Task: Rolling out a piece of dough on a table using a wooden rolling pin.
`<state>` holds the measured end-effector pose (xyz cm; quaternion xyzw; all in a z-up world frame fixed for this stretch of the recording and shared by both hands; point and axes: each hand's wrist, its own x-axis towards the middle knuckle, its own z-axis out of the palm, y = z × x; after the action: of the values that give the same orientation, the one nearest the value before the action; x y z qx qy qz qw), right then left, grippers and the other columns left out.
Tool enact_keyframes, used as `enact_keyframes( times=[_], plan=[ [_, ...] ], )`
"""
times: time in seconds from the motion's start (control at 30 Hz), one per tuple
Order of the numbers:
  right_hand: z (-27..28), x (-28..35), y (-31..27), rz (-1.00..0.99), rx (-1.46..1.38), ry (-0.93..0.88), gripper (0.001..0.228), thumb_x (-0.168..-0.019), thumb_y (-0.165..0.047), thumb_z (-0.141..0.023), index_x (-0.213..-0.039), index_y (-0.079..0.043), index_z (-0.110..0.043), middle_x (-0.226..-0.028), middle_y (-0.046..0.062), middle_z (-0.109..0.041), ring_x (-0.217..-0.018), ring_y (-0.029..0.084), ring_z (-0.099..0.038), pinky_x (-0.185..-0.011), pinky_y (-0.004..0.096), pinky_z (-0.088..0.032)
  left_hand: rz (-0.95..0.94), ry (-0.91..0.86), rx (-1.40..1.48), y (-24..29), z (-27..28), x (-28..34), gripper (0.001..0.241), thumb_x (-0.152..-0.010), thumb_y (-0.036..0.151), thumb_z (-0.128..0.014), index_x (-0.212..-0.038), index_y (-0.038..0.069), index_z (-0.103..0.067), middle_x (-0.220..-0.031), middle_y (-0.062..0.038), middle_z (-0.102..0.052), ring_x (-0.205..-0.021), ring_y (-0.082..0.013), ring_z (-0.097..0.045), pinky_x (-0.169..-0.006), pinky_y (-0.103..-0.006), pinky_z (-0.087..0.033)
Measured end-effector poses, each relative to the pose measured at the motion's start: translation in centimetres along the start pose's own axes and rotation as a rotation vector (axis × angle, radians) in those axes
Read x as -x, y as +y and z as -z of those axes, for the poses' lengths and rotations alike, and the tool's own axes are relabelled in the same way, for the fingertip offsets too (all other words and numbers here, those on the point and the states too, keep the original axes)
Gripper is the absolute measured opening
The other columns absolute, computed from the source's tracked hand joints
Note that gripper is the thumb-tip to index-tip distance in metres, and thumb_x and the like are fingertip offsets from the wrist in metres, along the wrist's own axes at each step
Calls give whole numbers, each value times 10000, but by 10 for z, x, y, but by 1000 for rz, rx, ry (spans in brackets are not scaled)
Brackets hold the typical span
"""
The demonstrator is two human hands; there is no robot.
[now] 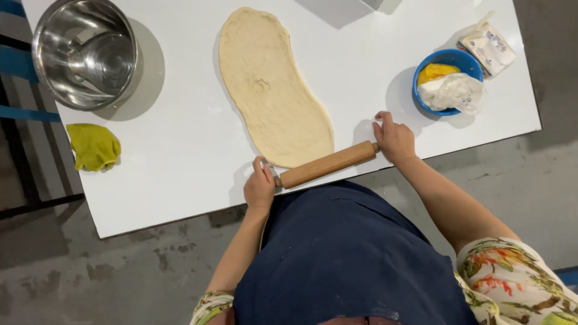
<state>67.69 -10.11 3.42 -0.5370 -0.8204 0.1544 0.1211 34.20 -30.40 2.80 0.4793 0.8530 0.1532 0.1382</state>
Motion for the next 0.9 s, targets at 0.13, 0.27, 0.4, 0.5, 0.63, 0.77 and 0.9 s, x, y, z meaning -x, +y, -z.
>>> enact_keyframes(
  times=[0.13, 0.27, 0.4, 0.5, 0.63, 0.77, 0.9],
  plan=[
    [3, -9, -15, 11, -36, 72, 229, -1032, -256, -623, -1198, -106, -574, -670, 112, -670, -608, 373, -652, -563, 510, -497, 19, 33, -2, -11, 22, -29, 356, -1051, 328, -518, -1363, 156, -514, -655, -130, -690, -593, -358, -674, -527, -484, -503],
    [5, -45, -49, 18, -118, 96, 154, -1110, -247, -565, -1199, -122, -570, -691, 136, -673, -664, 386, -668, -608, 512, -498, -102, 213, 9, -30, 53, -71, 327, -1090, 303, -529, -1368, 133, -503, -650, -110, -669, -581, -337, -656, -522, -462, -491],
    [-21, -66, -51, 36, -136, -190, 205, -1118, -226, -480, -1269, -92, -518, -721, 171, -682, -663, 386, -675, -596, 494, -515, -39, 127, -86, -46, 49, -101, 330, -1112, 281, -520, -1383, 93, -507, -725, -159, -665, -688, -349, -645, -622, -471, -491],
    [-26, -28, -60, 95, -39, -169, 216, -1057, -192, -479, -1259, -136, -530, -783, 147, -717, -700, 376, -692, -601, 502, -518, -126, 211, -130, -69, 17, -99, 348, -1036, 237, -528, -1322, 39, -520, -899, -144, -716, -868, -356, -640, -770, -507, -470],
    [-25, 23, -77, 84, -1, -204, 223, -1094, -218, -456, -1292, -139, -520, -766, 159, -712, -706, 395, -684, -596, 521, -506, 100, 106, 45, -88, 11, -61, 290, -1100, 225, -496, -1336, 63, -539, -976, -146, -700, -958, -362, -602, -901, -527, -420],
    [-31, 50, -77, 76, 20, -282, 245, -1080, -246, -437, -1294, -144, -500, -725, 164, -703, -637, 401, -679, -564, 522, -514, -38, 226, 9, -103, 7, -37, 264, -1105, 218, -479, -1317, 82, -557, -1014, -149, -699, -954, -343, -613, -905, -504, -422],
    [-18, 56, -88, 64, 9, -407, 288, -1101, -300, -426, -1334, -135, -464, -664, 170, -686, -600, 413, -669, -544, 526, -517, -54, 257, -46, -111, 16, -11, 261, -1102, 250, -482, -1302, 103, -562, -949, -122, -707, -913, -334, -640, -852, -492, -439]
  ],
)
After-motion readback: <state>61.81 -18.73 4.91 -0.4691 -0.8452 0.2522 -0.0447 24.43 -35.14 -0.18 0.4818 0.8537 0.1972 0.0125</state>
